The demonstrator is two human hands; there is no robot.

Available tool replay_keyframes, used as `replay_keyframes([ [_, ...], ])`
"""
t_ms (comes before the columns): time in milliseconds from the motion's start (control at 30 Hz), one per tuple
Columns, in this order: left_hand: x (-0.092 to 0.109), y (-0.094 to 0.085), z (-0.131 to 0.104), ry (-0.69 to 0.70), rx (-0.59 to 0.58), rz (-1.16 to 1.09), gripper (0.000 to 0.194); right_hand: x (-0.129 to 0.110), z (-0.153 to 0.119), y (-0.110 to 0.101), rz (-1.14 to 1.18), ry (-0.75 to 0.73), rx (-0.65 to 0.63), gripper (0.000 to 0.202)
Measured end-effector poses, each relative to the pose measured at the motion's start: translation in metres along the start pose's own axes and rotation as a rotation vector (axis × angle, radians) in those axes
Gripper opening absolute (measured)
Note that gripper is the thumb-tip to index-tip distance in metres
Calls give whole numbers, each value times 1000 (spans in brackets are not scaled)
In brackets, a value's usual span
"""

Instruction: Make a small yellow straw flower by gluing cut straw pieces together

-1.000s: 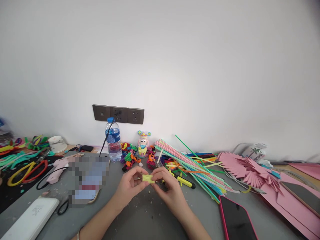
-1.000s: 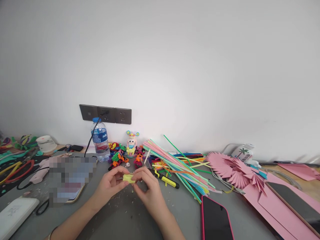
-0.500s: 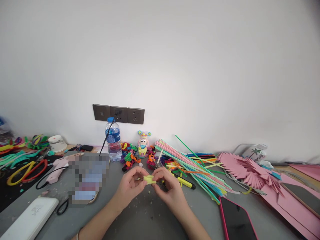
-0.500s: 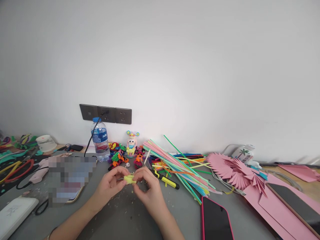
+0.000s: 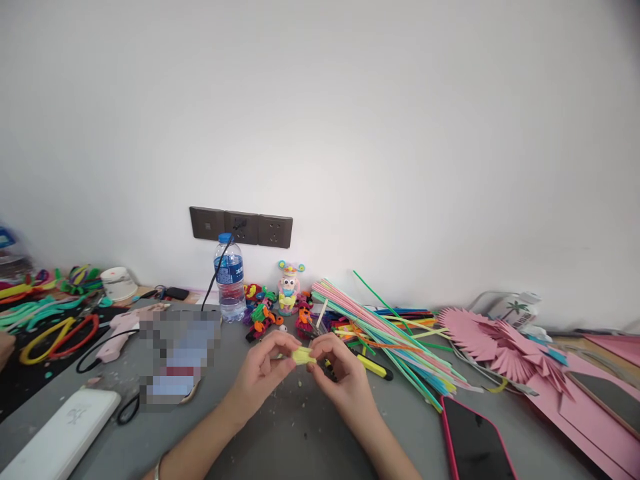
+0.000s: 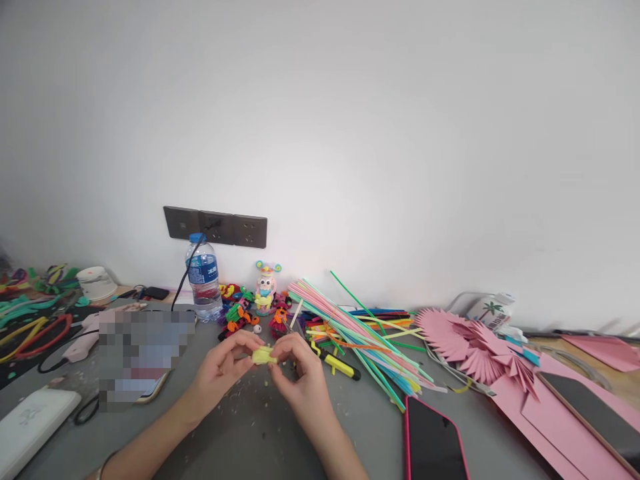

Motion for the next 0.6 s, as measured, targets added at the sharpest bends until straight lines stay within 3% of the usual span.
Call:
replay_keyframes([
  [267,1,-2,-4,37,44,120,8,3,-3,5,76,51,-19,8],
  [600,4,-2,-1,70,68,99,2,3,0,5,52,41,-18,11],
])
Point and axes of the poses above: each hand's wrist, its own z-axis towards the middle knuckle, its own y-axis out of the palm, x = y × z, the point moved 10 cm from there along z, towards the middle knuckle, and after that the axes turned 3 degrees about -y, right-handed, at the moved point
